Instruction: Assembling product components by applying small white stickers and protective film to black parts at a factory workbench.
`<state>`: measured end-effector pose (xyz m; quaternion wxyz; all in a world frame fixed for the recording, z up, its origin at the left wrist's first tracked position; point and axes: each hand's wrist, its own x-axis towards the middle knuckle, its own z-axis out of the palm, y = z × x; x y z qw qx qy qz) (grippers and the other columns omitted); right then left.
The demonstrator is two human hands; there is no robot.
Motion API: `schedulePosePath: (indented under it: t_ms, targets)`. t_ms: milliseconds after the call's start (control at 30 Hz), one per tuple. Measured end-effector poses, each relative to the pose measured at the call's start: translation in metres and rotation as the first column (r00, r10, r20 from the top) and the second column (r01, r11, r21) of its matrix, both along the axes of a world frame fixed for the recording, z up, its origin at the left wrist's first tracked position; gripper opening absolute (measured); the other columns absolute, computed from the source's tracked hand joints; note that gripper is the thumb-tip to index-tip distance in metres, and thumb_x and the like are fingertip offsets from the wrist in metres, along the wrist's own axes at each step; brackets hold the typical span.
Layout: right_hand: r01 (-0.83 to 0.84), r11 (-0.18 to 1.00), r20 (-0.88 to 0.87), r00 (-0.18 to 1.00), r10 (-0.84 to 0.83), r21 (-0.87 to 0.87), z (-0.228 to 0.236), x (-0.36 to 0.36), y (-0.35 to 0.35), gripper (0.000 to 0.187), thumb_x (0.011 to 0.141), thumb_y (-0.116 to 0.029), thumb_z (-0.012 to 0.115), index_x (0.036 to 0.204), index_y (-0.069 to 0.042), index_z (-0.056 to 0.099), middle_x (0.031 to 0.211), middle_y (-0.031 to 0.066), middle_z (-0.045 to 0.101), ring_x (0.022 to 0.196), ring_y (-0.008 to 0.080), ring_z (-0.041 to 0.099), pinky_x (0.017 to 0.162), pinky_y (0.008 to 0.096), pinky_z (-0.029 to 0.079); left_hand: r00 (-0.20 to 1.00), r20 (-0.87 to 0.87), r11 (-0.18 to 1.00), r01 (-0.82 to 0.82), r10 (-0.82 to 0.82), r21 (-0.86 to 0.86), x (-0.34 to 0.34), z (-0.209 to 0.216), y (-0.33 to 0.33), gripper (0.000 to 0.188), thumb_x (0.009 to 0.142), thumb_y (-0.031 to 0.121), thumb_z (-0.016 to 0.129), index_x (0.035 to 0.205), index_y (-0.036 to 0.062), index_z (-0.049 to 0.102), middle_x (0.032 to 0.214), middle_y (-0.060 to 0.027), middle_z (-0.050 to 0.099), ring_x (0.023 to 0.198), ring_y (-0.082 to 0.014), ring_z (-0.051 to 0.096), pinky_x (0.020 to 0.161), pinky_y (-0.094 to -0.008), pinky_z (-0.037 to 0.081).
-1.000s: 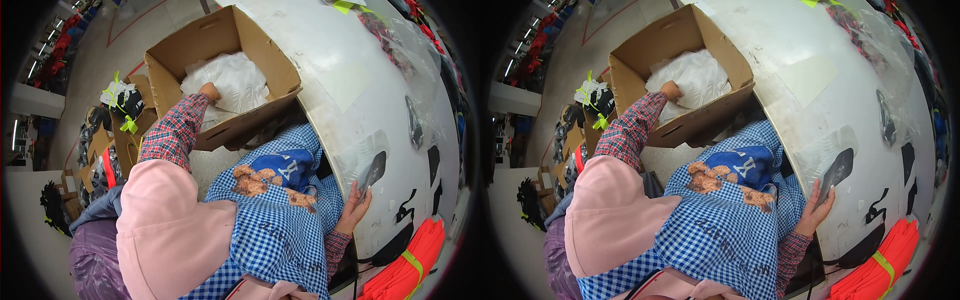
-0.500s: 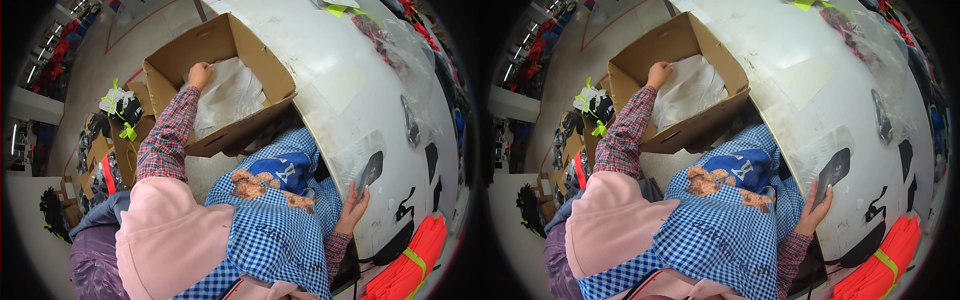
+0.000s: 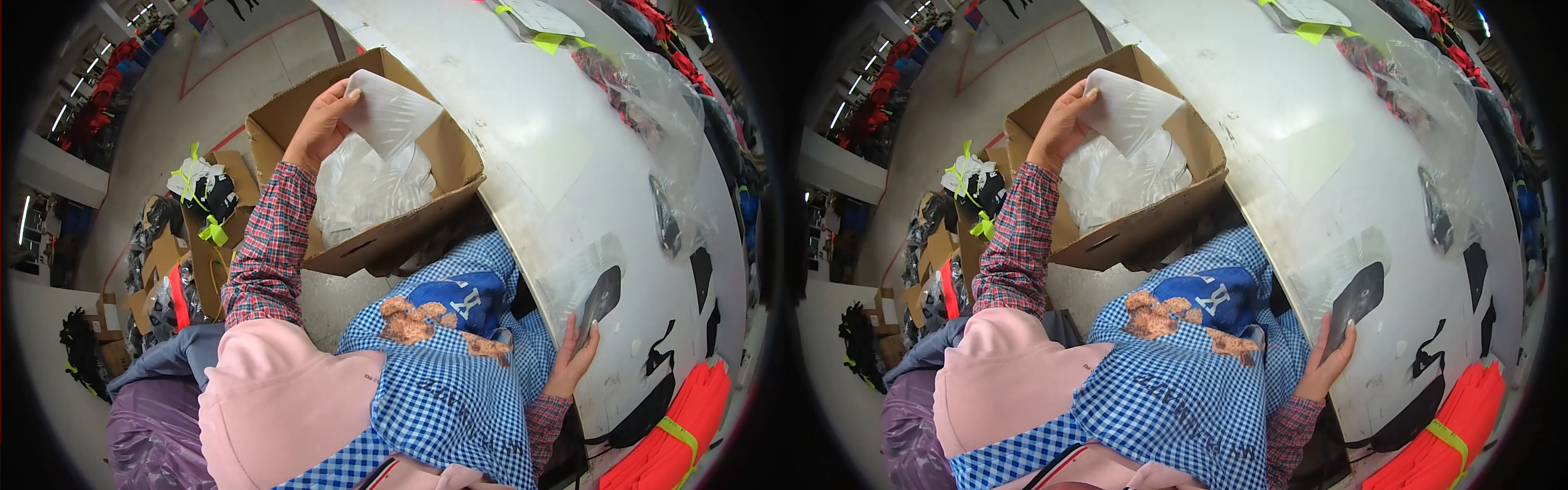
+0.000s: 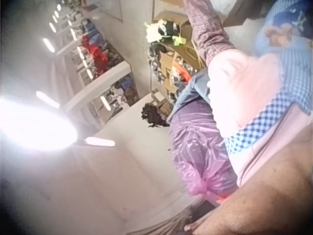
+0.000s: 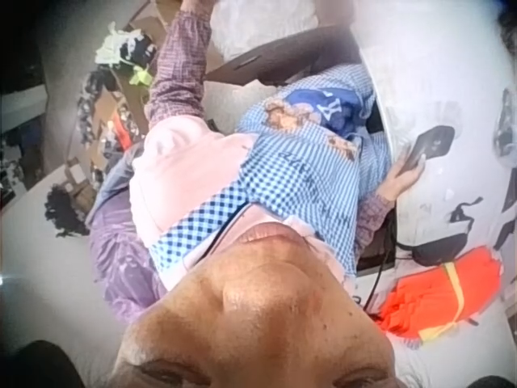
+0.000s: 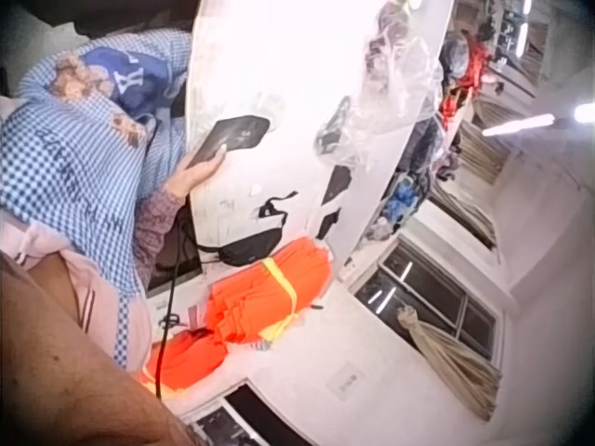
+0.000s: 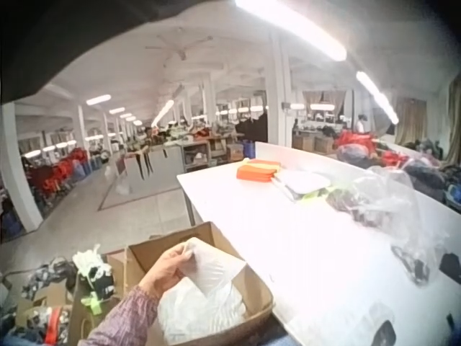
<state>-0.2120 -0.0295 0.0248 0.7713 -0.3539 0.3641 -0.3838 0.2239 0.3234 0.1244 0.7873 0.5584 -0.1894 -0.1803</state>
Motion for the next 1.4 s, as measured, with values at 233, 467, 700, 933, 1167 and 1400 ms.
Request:
schedulePosePath:
  t_ms: [233,467,700,933,1167,1400]
  targets:
    - [0.001,1.0,-0.022,1.0,-0.001,-0.002,-0.01,-0.003,-0.006,0.036,0.097,-0.024,0.056,0.119,0.004,0.055,0.12,0.014,0.056,0.112,0.0216,0.056,0.102,0.038,0.05,0.992,-0.012,0.988,0.124,-0.125,-0.096,-0.014,0.016,-0.015,0.04,0.095,0.014,0.061,0.134,0.0057,0.052,0.117,-0.0027,0.065,0.104,-0.0145,0.064,0.096,-0.0372,0.052]
    - [0.026,0.999,0.004,1.0,-0.026,0.038,-0.004,-0.001,-0.003,0.027,0.097,-0.02,0.057,0.109,0.004,0.056,0.107,0.0122,0.06,0.1,0.0167,0.058,0.104,0.0419,0.049,0.982,0.033,0.97,0.186,-0.184,-0.156,-0.025,0.025,-0.026,0.051,0.09,0.001,0.062,0.139,0.0034,0.047,0.122,-0.0059,0.063,0.111,-0.0167,0.062,0.099,-0.0353,0.051]
    - [0.0,1.0,-0.015,1.0,0.0,0.02,-0.013,-0.005,-0.009,0.037,0.096,-0.025,0.058,0.118,0.004,0.056,0.119,0.0145,0.057,0.11,0.0213,0.056,0.101,0.0379,0.051,0.979,0.051,0.971,0.202,-0.197,-0.127,-0.032,0.031,-0.034,0.056,0.087,-0.003,0.062,0.141,0.0041,0.046,0.127,-0.0047,0.06,0.112,-0.0148,0.061,0.101,-0.0318,0.049]
    - [0.01,0.999,-0.015,1.0,-0.01,0.032,-0.015,-0.004,-0.01,0.036,0.095,-0.024,0.059,0.117,0.004,0.056,0.12,0.0142,0.057,0.11,0.0215,0.057,0.1,0.0382,0.052,0.978,0.059,0.975,0.203,-0.198,-0.085,-0.032,0.032,-0.035,0.056,0.088,-0.001,0.064,0.141,0.0054,0.047,0.126,-0.0031,0.061,0.112,-0.0135,0.06,0.1,-0.0307,0.048]
    - [0.003,1.0,-0.003,1.0,-0.003,0.031,-0.02,-0.007,-0.013,0.036,0.095,-0.024,0.059,0.117,0.004,0.056,0.12,0.0141,0.057,0.111,0.0212,0.057,0.1,0.0385,0.052,0.975,0.056,0.975,0.217,-0.215,-0.044,-0.033,0.033,-0.036,0.056,0.086,0.001,0.068,0.139,0.0059,0.049,0.124,-0.0033,0.063,0.112,-0.0133,0.061,0.101,-0.0304,0.048]
    - [0.004,1.0,-0.015,1.0,-0.004,0.017,-0.013,-0.004,-0.009,0.036,0.096,-0.024,0.058,0.118,0.004,0.056,0.12,0.0139,0.057,0.111,0.021,0.056,0.1,0.0383,0.052,0.981,0.041,0.981,0.192,-0.191,-0.016,-0.03,0.027,-0.038,0.059,0.085,-0.002,0.067,0.14,0.0059,0.048,0.126,-0.004,0.062,0.113,-0.0139,0.061,0.1,-0.0296,0.048]
